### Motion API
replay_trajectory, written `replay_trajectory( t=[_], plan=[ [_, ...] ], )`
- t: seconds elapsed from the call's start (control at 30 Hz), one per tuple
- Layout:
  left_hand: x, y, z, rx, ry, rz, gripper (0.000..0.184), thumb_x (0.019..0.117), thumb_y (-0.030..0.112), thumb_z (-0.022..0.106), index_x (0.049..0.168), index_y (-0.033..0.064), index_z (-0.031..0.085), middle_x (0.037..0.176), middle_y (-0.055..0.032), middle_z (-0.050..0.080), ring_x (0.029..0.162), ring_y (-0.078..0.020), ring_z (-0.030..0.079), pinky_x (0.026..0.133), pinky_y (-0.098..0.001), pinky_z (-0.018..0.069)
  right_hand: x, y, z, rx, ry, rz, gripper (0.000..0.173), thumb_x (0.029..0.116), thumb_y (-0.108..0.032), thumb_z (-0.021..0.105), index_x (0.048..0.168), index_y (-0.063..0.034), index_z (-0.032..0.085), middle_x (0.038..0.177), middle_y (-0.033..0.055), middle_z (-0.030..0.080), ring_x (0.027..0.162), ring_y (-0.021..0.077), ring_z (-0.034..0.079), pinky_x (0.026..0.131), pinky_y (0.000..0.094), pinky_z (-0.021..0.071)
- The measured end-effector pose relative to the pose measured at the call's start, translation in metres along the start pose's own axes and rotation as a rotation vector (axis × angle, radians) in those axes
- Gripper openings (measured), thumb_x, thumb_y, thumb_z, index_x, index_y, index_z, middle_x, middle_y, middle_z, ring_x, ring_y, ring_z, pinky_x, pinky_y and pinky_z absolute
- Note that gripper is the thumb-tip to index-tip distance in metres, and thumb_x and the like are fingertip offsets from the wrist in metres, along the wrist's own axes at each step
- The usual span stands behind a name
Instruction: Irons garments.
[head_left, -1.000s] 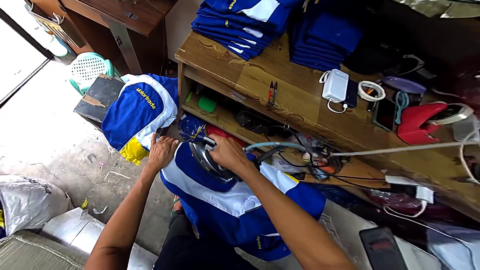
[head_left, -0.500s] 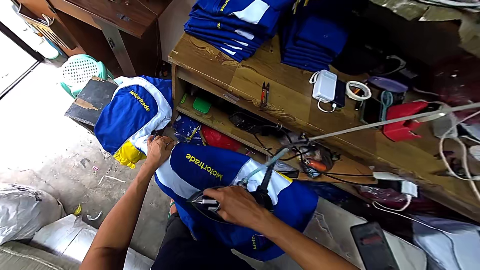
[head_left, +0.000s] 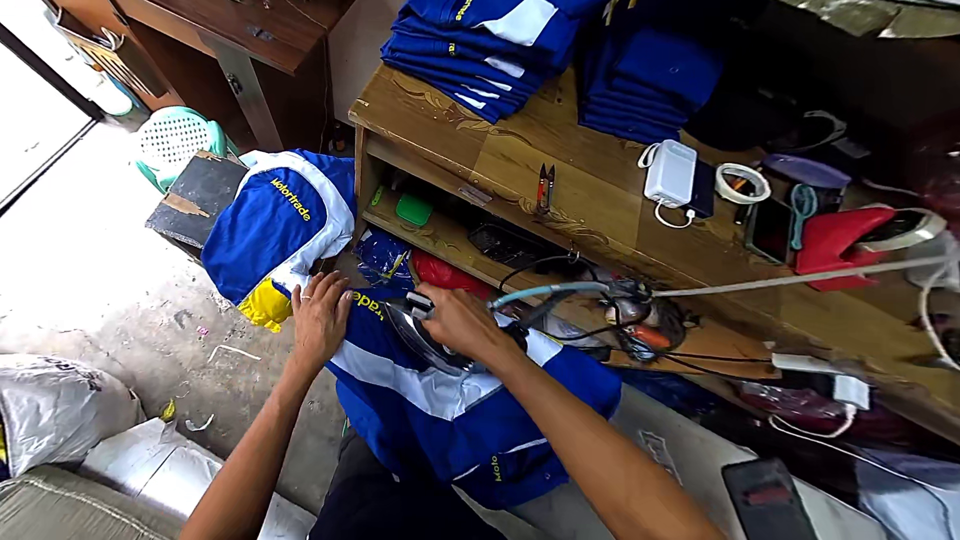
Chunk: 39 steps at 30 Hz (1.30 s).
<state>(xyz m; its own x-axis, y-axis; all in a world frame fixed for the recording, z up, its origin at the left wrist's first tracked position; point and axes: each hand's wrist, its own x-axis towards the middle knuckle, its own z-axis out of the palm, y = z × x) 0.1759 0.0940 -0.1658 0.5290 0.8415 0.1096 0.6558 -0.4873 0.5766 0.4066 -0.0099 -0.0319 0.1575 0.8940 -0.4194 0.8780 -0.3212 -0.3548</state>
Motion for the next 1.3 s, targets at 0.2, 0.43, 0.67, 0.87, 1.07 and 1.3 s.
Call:
replay_trajectory(
  t=[0.2, 0.43, 0.67, 0.87, 1.07, 1.3],
  plan=[
    [-0.005, -0.057, 0.009, 0.075, -0.083, 0.137, 0.054, 0.1104, 0.05, 0.022, 0.15, 0.0324, 0.054, 0.162, 0.0037, 0.043, 0.157, -0.0314, 0.024, 0.121, -0.0712, 0.0102, 0.037, 0.005, -0.004, -0.074, 0.027, -0.192, 0.034, 0.0871, -0.019, 0.072, 0.121, -0.0196, 0.068, 0.088, 0.0116, 0.072, 0.082, 0.0327, 0.071, 0.068, 0.0563, 0.0543],
    [0.009, -0.063, 0.007, 0.007, -0.145, 0.113, 0.053, 0.1097, 0.05, 0.024, 0.143, 0.0331, 0.061, 0.16, 0.0036, 0.047, 0.156, -0.0328, 0.024, 0.121, -0.0696, 0.0103, -0.029, 0.008, 0.021, -0.171, -0.184, -0.395, 0.037, 0.0871, -0.019, 0.068, 0.124, -0.0203, 0.065, 0.086, 0.0168, 0.07, 0.079, 0.0405, 0.069, 0.065, 0.061, 0.0515],
    [-0.004, -0.036, -0.003, 0.006, 0.108, 0.004, 0.047, 0.1077, 0.04, 0.039, 0.139, 0.0176, 0.066, 0.155, -0.0111, 0.052, 0.15, -0.04, 0.035, 0.122, -0.0643, 0.0232, -0.068, 0.02, 0.021, -0.245, -0.24, -0.505, 0.04, 0.0848, -0.012, 0.069, 0.124, -0.0195, 0.065, 0.081, 0.0144, 0.069, 0.072, 0.0376, 0.069, 0.06, 0.0557, 0.051],
    [-0.119, 0.052, 0.005, -0.124, -0.058, 0.379, 0.033, 0.0964, 0.036, 0.063, 0.121, 0.0173, 0.074, 0.118, -0.0089, 0.073, 0.115, -0.0303, 0.066, 0.099, -0.0538, 0.0527, -0.034, 0.011, -0.012, -0.098, -0.147, -0.224, 0.042, 0.088, -0.02, 0.067, 0.13, -0.0209, 0.065, 0.09, 0.0172, 0.071, 0.085, 0.0406, 0.07, 0.069, 0.0621, 0.0522],
    [-0.187, 0.071, 0.051, -0.074, -0.293, 0.567, 0.031, 0.0993, 0.041, 0.06, 0.125, 0.0275, 0.072, 0.125, -0.0008, 0.069, 0.121, -0.0246, 0.062, 0.101, -0.0467, 0.0517, 0.037, -0.004, -0.004, -0.08, 0.063, -0.201, 0.027, 0.0888, -0.018, 0.069, 0.116, -0.0169, 0.069, 0.084, 0.0124, 0.07, 0.079, 0.034, 0.07, 0.064, 0.0568, 0.0532],
    [-0.187, 0.062, 0.037, -0.221, -0.228, 0.521, 0.024, 0.1016, 0.033, 0.06, 0.112, 0.02, 0.077, 0.11, -0.0006, 0.073, 0.113, -0.0191, 0.065, 0.103, -0.0416, 0.0504, -0.006, -0.021, 0.013, -0.233, -0.192, -0.402, 0.039, 0.0882, -0.018, 0.066, 0.127, -0.0201, 0.064, 0.09, 0.0176, 0.07, 0.084, 0.0413, 0.069, 0.068, 0.0617, 0.0512]
  ],
)
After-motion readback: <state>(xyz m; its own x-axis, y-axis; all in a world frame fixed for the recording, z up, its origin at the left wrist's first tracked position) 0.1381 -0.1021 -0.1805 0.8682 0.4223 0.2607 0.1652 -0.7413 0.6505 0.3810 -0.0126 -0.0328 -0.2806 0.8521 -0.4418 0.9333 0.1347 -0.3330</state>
